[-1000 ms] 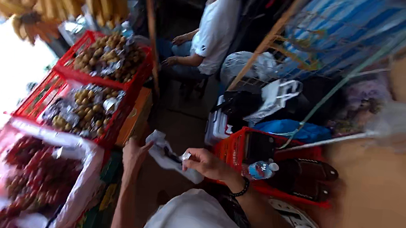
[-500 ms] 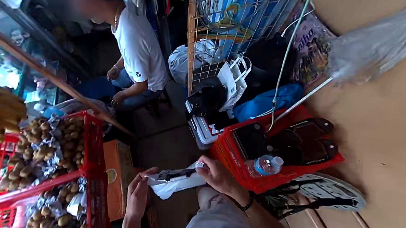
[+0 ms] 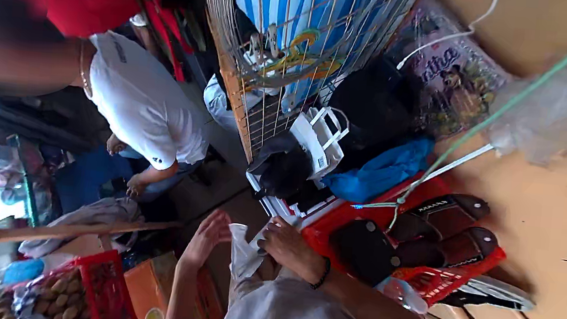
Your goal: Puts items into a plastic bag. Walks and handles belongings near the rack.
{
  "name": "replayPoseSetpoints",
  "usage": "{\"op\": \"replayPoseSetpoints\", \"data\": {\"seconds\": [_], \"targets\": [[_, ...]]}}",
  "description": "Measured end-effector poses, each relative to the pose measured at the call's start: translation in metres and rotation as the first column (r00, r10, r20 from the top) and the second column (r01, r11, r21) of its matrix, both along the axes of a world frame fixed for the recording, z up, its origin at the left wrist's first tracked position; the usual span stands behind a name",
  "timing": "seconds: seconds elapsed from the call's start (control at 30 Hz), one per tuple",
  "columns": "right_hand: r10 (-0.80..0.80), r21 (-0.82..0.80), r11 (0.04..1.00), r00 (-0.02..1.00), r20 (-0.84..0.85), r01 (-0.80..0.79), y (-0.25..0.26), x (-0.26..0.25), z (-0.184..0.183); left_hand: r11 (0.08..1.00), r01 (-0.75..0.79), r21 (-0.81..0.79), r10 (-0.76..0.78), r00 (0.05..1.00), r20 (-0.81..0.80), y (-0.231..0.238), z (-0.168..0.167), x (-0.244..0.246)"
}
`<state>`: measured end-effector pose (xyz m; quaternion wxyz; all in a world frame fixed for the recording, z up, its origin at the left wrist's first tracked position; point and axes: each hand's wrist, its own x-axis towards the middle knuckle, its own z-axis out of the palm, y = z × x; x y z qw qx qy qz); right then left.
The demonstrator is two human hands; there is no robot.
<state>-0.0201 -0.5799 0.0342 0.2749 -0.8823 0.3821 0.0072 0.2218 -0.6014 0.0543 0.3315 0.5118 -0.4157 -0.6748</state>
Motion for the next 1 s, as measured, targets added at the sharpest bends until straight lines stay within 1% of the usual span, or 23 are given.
{"op": "replayPoseSetpoints", "data": {"seconds": [0.03,0.07,0.1,0.13,0.17,0.2,0.23,0.3,0.37,0.4,0.47,0.5,0.57,0.6,0.63,0.7,0.77,0.83,0.9,0.97,1.0], "targets": [[-0.059,0.028,0.998,0.998,-0.018,0.060,-0.002,-0.007,0.001,1.000,0.025,0.010,-0.026,0.985,0.170,-0.038,-0.025,-0.005],[-0.117,0.055,0.991,0.992,-0.043,0.120,-0.002,-0.013,0.003,0.997,0.074,0.002,-0.070,0.930,0.362,-0.074,-0.058,-0.012],[-0.153,0.090,0.983,0.985,-0.083,0.160,-0.005,-0.020,0.006,0.988,0.152,0.006,-0.130,0.826,0.548,-0.109,-0.092,-0.021],[-0.181,0.129,0.972,0.976,-0.122,0.196,-0.008,-0.027,0.012,0.973,0.227,0.030,-0.187,0.712,0.677,-0.141,-0.121,-0.034],[-0.203,0.157,0.962,0.969,-0.143,0.225,-0.009,-0.034,0.019,0.955,0.290,0.058,-0.232,0.613,0.755,-0.167,-0.148,-0.047],[-0.230,0.162,0.955,0.964,-0.133,0.250,-0.007,-0.041,0.026,0.936,0.341,0.090,-0.272,0.535,0.800,-0.186,-0.173,-0.060],[-0.274,0.126,0.951,0.958,-0.089,0.284,-0.004,-0.046,0.031,0.916,0.385,0.109,-0.298,0.473,0.829,-0.202,-0.195,-0.070],[-0.404,0.043,0.914,0.915,0.022,0.403,0.001,-0.052,0.042,0.882,0.448,0.144,-0.333,0.380,0.863,-0.233,-0.224,-0.084],[-0.522,-0.032,0.850,0.849,0.081,0.525,0.004,-0.060,0.048,0.859,0.481,0.174,-0.365,0.338,0.867,-0.257,-0.248,-0.098],[-0.589,0.003,0.806,0.803,0.094,0.591,0.004,-0.065,0.051,0.854,0.486,0.187,-0.382,0.341,0.859,-0.265,-0.256,-0.103],[-0.733,0.151,0.680,0.675,0.089,0.718,0.002,-0.075,0.065,0.858,0.480,0.182,-0.392,0.383,0.837,-0.262,-0.261,-0.103],[-0.795,0.188,0.605,0.601,0.082,0.774,0.000,-0.081,0.072,0.864,0.475,0.170,-0.388,0.409,0.826,-0.255,-0.256,-0.101],[-0.859,0.120,0.506,0.488,0.151,0.854,-0.009,-0.099,0.084,0.889,0.449,0.093,-0.322,0.466,0.824,-0.242,-0.225,-0.104],[-0.866,0.054,0.474,0.454,0.208,0.879,-0.016,-0.108,0.088,0.901,0.430,0.052,-0.273,0.471,0.839,-0.233,-0.201,-0.110],[-0.868,0.005,0.446,0.431,0.245,0.895,-0.020,-0.115,0.093,0.912,0.410,0.019,-0.222,0.454,0.863,-0.221,-0.177,-0.116],[-0.873,-0.102,0.411,0.423,0.243,0.906,-0.027,-0.126,0.100,0.928,0.370,-0.049,-0.108,0.393,0.913,-0.194,-0.143,-0.127],[-0.867,-0.231,0.395,0.444,0.228,0.889,-0.037,-0.134,0.106,0.929,0.351,-0.120,-0.018,0.364,0.931,-0.168,-0.132,-0.139],[-0.863,-0.279,0.374,0.443,0.245,0.884,-0.054,-0.141,0.115,0.918,0.336,-0.209,0.067,0.388,0.919,-0.137,-0.138,-0.154],[-0.848,-0.312,0.370,0.455,0.270,0.875,-0.076,-0.146,0.119,0.894,0.334,-0.299,0.135,0.436,0.890,-0.106,-0.152,-0.166],[-0.803,-0.323,0.434,0.524,0.285,0.841,-0.105,-0.145,0.121,0.852,0.382,-0.358,0.155,0.469,0.869,-0.075,-0.170,-0.173],[-0.759,-0.315,0.498,0.581,0.292,0.808,-0.122,-0.140,0.122,0.828,0.410,-0.382,0.160,0.481,0.862,-0.062,-0.179,-0.176]]}}
